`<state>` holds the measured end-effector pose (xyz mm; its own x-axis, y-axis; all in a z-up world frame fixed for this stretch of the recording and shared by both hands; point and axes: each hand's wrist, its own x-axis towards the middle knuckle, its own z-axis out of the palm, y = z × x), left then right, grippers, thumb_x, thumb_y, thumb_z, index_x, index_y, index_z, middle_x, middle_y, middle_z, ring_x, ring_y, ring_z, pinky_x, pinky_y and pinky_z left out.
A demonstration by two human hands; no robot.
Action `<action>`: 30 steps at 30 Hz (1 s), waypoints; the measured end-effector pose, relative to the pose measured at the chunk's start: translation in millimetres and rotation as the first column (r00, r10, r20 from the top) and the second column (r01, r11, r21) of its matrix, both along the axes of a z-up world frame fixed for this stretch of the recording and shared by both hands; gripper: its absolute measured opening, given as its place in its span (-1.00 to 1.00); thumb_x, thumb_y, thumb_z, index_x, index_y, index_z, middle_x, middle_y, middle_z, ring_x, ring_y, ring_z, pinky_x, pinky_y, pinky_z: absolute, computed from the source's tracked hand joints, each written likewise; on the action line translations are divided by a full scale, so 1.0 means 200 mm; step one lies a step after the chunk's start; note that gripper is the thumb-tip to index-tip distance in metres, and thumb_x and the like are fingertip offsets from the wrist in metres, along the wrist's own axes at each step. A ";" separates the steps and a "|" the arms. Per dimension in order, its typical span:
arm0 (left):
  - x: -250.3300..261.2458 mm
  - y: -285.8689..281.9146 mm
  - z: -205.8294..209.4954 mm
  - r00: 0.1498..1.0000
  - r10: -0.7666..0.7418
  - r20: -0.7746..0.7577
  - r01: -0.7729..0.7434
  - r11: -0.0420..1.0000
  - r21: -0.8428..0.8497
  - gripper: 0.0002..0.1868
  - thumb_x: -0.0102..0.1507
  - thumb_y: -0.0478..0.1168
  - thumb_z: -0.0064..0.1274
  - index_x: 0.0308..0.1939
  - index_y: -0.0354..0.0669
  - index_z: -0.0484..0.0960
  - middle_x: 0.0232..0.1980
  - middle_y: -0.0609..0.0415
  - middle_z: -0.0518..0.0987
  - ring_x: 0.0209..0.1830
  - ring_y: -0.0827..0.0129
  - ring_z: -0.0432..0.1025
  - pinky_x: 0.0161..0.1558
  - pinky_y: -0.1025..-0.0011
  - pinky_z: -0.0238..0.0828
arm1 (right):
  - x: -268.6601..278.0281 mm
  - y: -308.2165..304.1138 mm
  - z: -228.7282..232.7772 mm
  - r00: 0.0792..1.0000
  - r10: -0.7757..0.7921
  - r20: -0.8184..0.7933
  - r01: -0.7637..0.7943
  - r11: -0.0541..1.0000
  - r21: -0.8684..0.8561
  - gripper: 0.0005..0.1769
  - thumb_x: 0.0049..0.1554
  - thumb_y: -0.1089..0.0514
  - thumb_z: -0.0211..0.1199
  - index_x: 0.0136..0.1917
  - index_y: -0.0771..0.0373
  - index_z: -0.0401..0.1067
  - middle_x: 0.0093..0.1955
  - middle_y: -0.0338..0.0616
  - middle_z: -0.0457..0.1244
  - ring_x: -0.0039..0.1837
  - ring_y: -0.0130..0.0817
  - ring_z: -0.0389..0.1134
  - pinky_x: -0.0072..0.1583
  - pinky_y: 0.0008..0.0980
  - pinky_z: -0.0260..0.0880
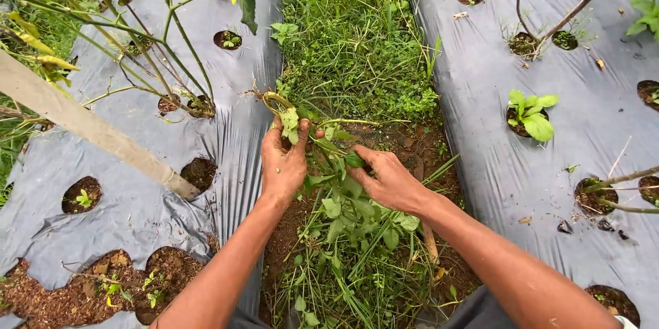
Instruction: The person uses a hand hoe to remove weeds from the soil between two rows of plants covered with black plastic mulch. They gather the uprooted weeds by hand and discard them, then briefly handle a small plant stem before resuming hoeing.
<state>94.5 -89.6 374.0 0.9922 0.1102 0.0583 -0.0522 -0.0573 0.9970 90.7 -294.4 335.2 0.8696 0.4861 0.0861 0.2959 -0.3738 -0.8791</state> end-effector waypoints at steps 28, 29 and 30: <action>0.02 -0.03 -0.02 0.961 -0.177 -0.212 0.255 0.864 0.434 -0.66 0.30 -0.10 0.05 -0.32 -0.40 0.60 -0.40 -0.16 0.50 -0.36 0.18 0.41 -0.23 0.17 0.40 | -0.02 0.02 0.21 0.881 -0.469 -0.066 0.455 0.799 0.392 -0.72 0.35 0.13 -0.03 0.08 0.20 0.51 0.06 0.04 0.42 0.23 -0.06 0.39 0.46 0.20 0.06; 0.02 -0.03 -0.01 0.961 -0.176 -0.215 0.257 0.858 0.445 -0.67 0.29 -0.11 0.04 -0.33 -0.39 0.60 -0.40 -0.16 0.51 -0.36 0.17 0.42 -0.22 0.16 0.41 | -0.02 0.04 0.21 0.858 -0.489 -0.159 0.507 0.754 0.418 -0.73 0.36 0.13 -0.02 0.05 0.20 0.51 0.01 0.06 0.43 0.13 -0.11 0.42 0.46 0.19 0.08; 0.02 -0.02 -0.01 0.961 -0.173 -0.213 0.254 0.859 0.444 -0.67 0.29 -0.11 0.04 -0.33 -0.39 0.60 -0.40 -0.16 0.51 -0.36 0.17 0.42 -0.22 0.16 0.41 | -0.02 0.04 0.21 0.859 -0.487 -0.158 0.505 0.756 0.417 -0.73 0.36 0.13 -0.02 0.05 0.20 0.51 0.01 0.06 0.43 0.13 -0.11 0.42 0.46 0.19 0.08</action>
<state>98.3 -94.4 372.5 0.9881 -0.1053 -0.1121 0.0414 -0.5196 0.8534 87.3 -286.0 376.8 0.9854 -0.0934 0.1426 0.1393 -0.0414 -0.9894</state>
